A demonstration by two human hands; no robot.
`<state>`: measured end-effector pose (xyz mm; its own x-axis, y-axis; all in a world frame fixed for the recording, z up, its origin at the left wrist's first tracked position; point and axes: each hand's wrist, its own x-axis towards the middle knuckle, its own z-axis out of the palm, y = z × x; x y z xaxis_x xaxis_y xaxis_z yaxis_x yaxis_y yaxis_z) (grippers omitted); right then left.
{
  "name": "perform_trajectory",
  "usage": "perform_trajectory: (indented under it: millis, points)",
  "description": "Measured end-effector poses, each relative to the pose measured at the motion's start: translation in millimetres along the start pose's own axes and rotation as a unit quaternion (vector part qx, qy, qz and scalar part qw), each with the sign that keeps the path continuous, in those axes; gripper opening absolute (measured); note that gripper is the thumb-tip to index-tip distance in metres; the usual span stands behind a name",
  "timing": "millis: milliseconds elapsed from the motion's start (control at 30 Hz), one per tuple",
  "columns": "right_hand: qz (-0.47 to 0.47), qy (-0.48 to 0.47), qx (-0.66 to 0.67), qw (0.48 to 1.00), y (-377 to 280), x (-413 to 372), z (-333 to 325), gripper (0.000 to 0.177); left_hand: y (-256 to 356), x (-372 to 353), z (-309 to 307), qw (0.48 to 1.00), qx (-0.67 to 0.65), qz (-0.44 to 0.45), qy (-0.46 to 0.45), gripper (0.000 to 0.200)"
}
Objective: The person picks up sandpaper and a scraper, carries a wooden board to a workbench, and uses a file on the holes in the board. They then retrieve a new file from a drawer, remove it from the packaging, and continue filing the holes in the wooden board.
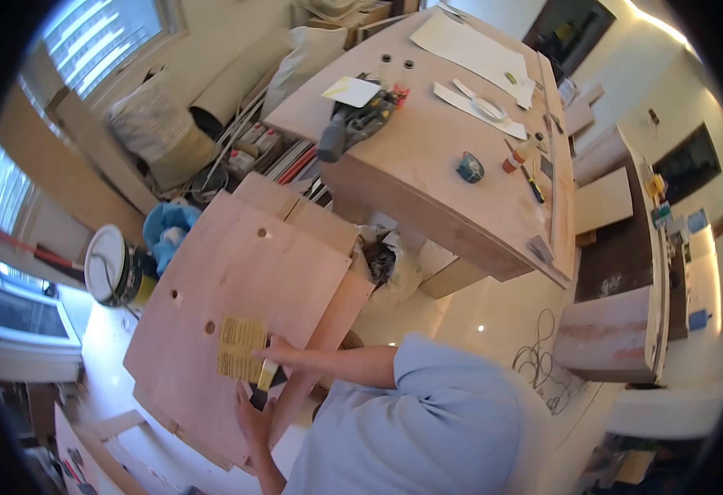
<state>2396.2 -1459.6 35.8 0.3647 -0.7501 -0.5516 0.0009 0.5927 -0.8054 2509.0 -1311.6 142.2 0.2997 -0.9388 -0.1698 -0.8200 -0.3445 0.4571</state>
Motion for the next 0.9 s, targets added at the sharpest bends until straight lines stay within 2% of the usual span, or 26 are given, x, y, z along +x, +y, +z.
perform_trajectory:
  millis: [67, 100, 167, 200, 233, 267, 333, 367, 433, 500, 600, 633, 733, 833, 900]
  points:
    - [0.009, 0.010, -0.032, 0.999, -24, -11, -1, 0.047, 35, 9, 9, 0.995, -0.030, -0.087, -0.048, 0.082]
    - [0.025, -0.008, 0.011, 1.000, -29, -3, -15, 0.048, 46, 15, 11, 0.987, -0.047, -0.136, -0.067, 0.079]
    - [0.061, -0.044, 0.097, 0.992, -24, 12, -52, 0.049, 47, 27, 35, 0.999, -0.001, -0.032, -0.039, 0.071]
    - [0.041, -0.006, 0.113, 0.993, -25, 14, -70, 0.048, 49, 31, 44, 0.999, 0.020, 0.024, -0.029, 0.067]
    - [0.018, 0.037, 0.129, 0.991, -30, 17, -92, 0.046, 70, 38, 40, 0.999, -0.018, 0.043, -0.019, 0.053]
    - [-0.008, 0.085, 0.145, 0.986, -35, 20, -118, 0.044, 80, 45, 41, 0.998, -0.038, 0.052, -0.010, 0.051]
    - [-0.059, 0.112, 0.053, 0.991, -36, 31, -179, 0.045, 99, 62, 45, 0.994, -0.076, 0.078, -0.002, 0.046]
    - [-0.080, 0.127, 0.006, 0.989, -37, 30, -207, 0.045, 112, 70, 40, 0.990, -0.027, 0.132, -0.031, 0.045]
    - [-0.057, 0.038, -0.005, 0.998, -58, 2, -250, 0.046, 138, 89, 26, 0.968, 0.068, 0.231, -0.077, 0.043]
    - [-0.024, -0.066, -0.070, 0.995, -59, 1, -273, 0.050, 163, 116, 28, 0.931, 0.082, 0.341, -0.107, 0.043]
    - [-0.111, -0.171, -0.112, 0.973, -104, -50, -281, 0.054, 224, 148, 27, 0.866, 0.137, 0.465, -0.122, 0.041]
    - [-0.029, -0.224, -0.005, 0.974, -100, -49, -282, 0.059, 245, 158, 28, 0.843, 0.160, 0.498, -0.123, 0.040]
    - [-0.008, -0.212, 0.157, 0.965, -113, -72, -289, 0.061, 289, 187, 41, 0.791, 0.170, 0.578, -0.102, 0.033]
    - [-0.066, -0.165, 0.275, 0.945, -128, -101, -296, 0.059, 326, 197, 54, 0.760, 0.140, 0.628, -0.093, 0.029]
    - [-0.063, -0.118, 0.274, 0.952, -122, -98, -308, 0.057, 340, 198, 70, 0.759, 0.170, 0.621, -0.101, 0.034]
